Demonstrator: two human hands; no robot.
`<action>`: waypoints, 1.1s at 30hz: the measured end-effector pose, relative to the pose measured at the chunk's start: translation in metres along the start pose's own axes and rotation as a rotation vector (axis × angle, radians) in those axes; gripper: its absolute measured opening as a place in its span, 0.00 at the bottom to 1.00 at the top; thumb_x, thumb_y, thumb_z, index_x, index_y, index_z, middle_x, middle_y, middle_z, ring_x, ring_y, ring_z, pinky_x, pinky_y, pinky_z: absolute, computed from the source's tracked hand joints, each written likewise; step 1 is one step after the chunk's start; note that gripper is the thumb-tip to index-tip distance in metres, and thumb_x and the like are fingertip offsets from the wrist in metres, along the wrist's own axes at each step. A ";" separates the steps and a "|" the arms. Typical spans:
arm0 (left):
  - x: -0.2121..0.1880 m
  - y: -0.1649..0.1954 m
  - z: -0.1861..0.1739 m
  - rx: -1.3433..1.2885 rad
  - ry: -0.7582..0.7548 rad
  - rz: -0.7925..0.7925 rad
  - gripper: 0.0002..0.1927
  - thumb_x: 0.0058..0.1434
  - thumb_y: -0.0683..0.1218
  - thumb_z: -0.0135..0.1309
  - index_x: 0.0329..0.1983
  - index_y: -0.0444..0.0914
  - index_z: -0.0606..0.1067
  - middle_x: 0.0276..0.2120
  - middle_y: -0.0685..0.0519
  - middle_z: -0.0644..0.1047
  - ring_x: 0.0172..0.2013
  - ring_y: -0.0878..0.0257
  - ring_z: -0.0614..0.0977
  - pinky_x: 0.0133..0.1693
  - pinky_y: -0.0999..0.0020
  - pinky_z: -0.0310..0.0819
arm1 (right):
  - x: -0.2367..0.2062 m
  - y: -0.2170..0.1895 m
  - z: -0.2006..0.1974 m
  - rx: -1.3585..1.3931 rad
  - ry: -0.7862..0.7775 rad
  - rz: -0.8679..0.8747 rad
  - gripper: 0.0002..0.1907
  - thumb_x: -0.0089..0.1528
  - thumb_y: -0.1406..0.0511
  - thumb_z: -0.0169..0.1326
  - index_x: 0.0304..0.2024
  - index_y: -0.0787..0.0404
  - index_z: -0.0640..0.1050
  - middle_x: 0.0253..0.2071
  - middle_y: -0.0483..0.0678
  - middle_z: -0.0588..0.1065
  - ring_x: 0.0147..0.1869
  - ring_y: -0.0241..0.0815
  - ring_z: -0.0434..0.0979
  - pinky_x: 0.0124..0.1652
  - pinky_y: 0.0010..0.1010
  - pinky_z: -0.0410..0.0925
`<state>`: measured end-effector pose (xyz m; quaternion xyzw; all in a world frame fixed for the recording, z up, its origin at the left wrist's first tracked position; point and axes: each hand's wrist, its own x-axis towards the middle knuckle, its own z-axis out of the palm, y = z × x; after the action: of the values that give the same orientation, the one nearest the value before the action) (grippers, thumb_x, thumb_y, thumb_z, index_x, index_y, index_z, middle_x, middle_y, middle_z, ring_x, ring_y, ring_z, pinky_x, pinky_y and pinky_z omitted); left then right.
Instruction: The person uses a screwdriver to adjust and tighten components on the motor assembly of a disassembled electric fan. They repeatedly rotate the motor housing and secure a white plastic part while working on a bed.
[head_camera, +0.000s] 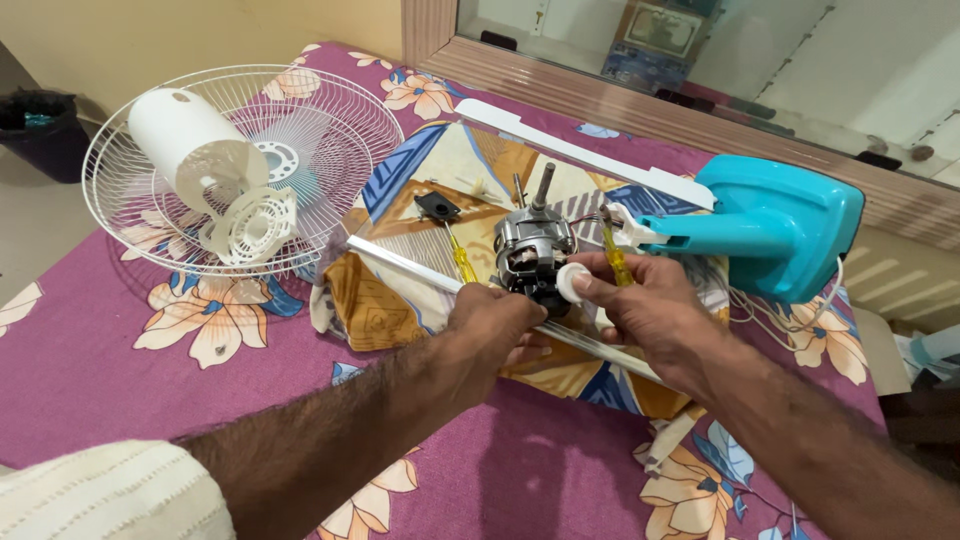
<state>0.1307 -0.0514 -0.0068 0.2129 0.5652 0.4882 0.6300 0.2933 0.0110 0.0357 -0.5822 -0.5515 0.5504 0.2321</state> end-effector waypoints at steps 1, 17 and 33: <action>0.000 0.001 0.001 0.013 0.006 -0.017 0.15 0.60 0.38 0.53 0.48 0.23 0.74 0.36 0.43 0.81 0.31 0.61 0.83 0.33 0.75 0.84 | 0.003 0.002 -0.003 0.060 0.001 0.042 0.13 0.62 0.63 0.59 0.49 0.57 0.82 0.37 0.42 0.79 0.32 0.29 0.71 0.26 0.21 0.64; 0.005 0.002 0.004 -0.146 -0.054 -0.169 0.12 0.63 0.42 0.57 0.43 0.34 0.68 0.40 0.47 0.77 0.38 0.59 0.84 0.43 0.72 0.88 | 0.032 0.052 -0.036 0.861 -0.278 0.472 0.11 0.66 0.66 0.49 0.50 0.62 0.73 0.44 0.47 0.81 0.17 0.25 0.50 0.18 0.13 0.56; 0.011 -0.009 -0.003 -0.158 -0.094 -0.124 0.16 0.61 0.42 0.56 0.51 0.32 0.71 0.43 0.45 0.80 0.42 0.58 0.86 0.45 0.74 0.87 | 0.026 0.053 -0.035 0.690 -0.214 0.439 0.14 0.66 0.68 0.50 0.52 0.66 0.75 0.46 0.49 0.82 0.17 0.23 0.49 0.20 0.12 0.59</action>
<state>0.1301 -0.0462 -0.0205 0.1497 0.5069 0.4807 0.6997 0.3395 0.0308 -0.0110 -0.5138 -0.2188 0.7965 0.2319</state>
